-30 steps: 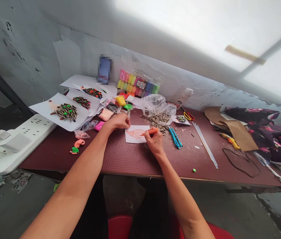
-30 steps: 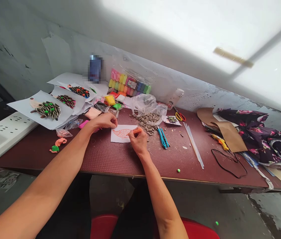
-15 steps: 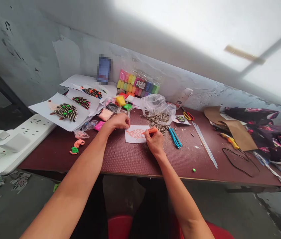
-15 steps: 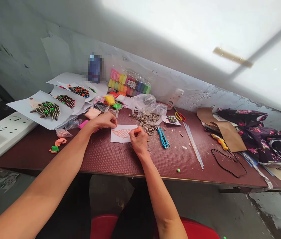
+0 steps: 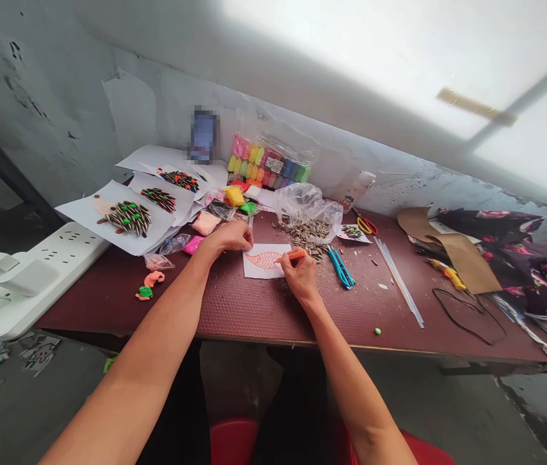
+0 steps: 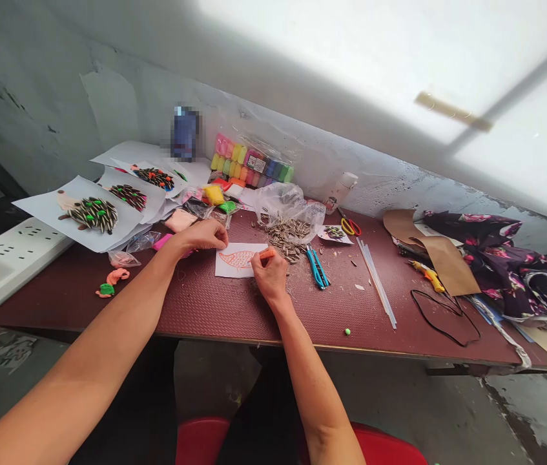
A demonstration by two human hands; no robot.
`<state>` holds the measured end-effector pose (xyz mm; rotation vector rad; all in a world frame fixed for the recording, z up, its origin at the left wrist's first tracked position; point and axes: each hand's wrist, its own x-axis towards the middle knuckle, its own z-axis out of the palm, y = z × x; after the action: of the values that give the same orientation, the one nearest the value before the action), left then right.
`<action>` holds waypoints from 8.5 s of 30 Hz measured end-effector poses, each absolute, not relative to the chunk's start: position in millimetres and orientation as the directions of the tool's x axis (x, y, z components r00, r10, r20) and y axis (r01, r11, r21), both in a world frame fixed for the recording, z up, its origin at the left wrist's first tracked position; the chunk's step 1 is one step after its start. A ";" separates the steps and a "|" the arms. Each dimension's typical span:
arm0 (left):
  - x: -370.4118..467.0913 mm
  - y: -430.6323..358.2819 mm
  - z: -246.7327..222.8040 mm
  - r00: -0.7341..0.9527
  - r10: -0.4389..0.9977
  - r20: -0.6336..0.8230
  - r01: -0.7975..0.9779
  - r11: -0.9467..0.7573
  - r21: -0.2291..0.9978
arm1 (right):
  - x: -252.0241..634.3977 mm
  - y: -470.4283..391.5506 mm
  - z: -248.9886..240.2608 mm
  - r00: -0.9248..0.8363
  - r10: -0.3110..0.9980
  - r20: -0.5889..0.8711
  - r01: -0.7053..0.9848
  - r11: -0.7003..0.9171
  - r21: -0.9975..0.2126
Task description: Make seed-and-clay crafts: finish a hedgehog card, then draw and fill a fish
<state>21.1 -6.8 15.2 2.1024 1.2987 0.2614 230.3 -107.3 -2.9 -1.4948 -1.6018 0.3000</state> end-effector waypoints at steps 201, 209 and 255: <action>21.6 -8.7 19.1 0.485 0.857 -0.177 0.744 -0.297 0.599 | 236.1 -107.6 0.5 0.192 0.899 0.393 0.709 0.150 -0.689; 21.9 -9.4 19.3 0.483 0.857 -0.176 0.747 -0.299 0.594 | 237.0 -107.3 -0.3 0.194 0.898 0.395 0.717 0.145 -0.682; 21.0 -5.3 13.9 0.497 0.852 -0.166 0.723 -0.301 0.622 | 232.4 -108.7 4.4 0.195 0.933 0.302 0.609 0.126 -0.783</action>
<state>21.0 -5.3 13.9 2.0952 1.2869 0.2570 232.4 -108.7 4.4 -1.5763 -1.5072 0.4566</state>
